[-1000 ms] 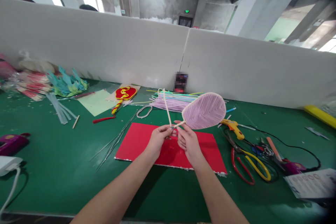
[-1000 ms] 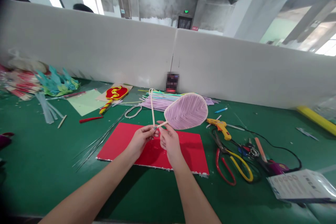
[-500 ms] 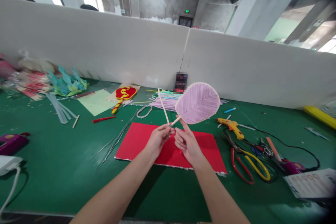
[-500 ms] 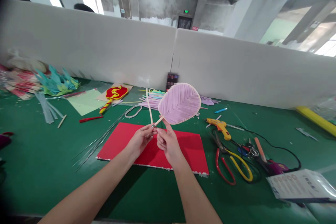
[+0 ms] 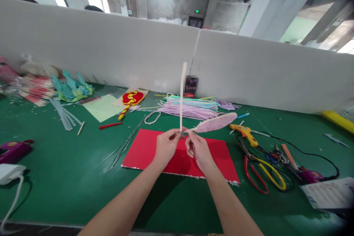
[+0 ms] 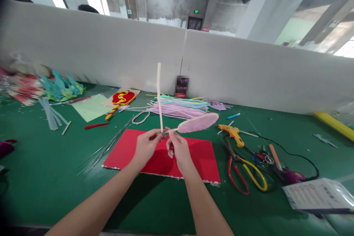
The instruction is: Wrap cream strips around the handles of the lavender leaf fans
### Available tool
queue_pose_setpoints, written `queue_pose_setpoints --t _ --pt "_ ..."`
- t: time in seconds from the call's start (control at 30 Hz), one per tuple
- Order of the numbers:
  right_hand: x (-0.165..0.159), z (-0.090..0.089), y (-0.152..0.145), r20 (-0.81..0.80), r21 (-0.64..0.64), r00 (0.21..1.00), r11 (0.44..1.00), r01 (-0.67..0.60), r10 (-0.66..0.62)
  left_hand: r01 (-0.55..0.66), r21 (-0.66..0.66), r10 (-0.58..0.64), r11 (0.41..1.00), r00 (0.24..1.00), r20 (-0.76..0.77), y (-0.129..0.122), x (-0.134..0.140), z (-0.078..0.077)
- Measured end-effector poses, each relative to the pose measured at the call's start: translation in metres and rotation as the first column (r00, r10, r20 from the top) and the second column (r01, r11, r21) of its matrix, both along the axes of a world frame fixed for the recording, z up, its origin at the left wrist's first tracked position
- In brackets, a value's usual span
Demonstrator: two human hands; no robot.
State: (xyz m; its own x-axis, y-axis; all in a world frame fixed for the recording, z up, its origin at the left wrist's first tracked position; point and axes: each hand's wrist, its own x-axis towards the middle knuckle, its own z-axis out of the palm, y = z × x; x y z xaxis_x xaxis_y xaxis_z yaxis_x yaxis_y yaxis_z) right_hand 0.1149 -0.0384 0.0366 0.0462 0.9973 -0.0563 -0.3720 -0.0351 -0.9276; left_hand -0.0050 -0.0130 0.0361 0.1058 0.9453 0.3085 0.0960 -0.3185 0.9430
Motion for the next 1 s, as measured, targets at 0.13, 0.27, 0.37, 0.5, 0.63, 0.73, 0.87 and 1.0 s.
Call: queue_pose_setpoints --t 0.13,0.27,0.37,0.5,0.63,0.73,0.87,1.0 --pt "0.005 0.001 -0.001 -0.036 -0.065 0.984 0.983 0.170 -0.172 0.049 0.372 0.090 0.927 0.933 -0.348 -0.007 -0.001 -0.005" --pt "0.006 -0.004 0.001 -0.047 -0.107 0.949 0.946 0.306 -0.312 0.115 0.533 0.174 0.838 0.870 -0.462 -0.008 0.000 -0.014" --pt "0.005 -0.008 0.002 -0.026 -0.156 0.941 0.931 0.331 -0.338 0.125 0.568 0.199 0.813 0.857 -0.475 -0.006 0.001 -0.016" --pt "0.005 -0.009 0.001 0.014 -0.156 0.925 0.913 0.377 -0.379 0.116 0.607 0.238 0.786 0.850 -0.470 -0.005 0.000 -0.015" --pt "0.005 -0.009 0.001 0.004 -0.110 0.924 0.918 0.380 -0.382 0.127 0.645 0.264 0.754 0.840 -0.474 -0.005 -0.002 -0.013" --pt "0.004 -0.007 0.002 -0.027 -0.094 0.922 0.919 0.382 -0.386 0.143 0.653 0.271 0.743 0.829 -0.489 -0.006 -0.001 -0.013" --pt "0.003 -0.004 0.003 -0.028 -0.114 0.914 0.910 0.399 -0.404 0.131 0.619 0.272 0.775 0.814 -0.513 -0.006 0.002 -0.016" --pt "0.003 -0.009 0.003 -0.007 -0.126 0.906 0.900 0.418 -0.422 0.106 0.572 0.260 0.813 0.813 -0.521 -0.006 0.004 -0.020"
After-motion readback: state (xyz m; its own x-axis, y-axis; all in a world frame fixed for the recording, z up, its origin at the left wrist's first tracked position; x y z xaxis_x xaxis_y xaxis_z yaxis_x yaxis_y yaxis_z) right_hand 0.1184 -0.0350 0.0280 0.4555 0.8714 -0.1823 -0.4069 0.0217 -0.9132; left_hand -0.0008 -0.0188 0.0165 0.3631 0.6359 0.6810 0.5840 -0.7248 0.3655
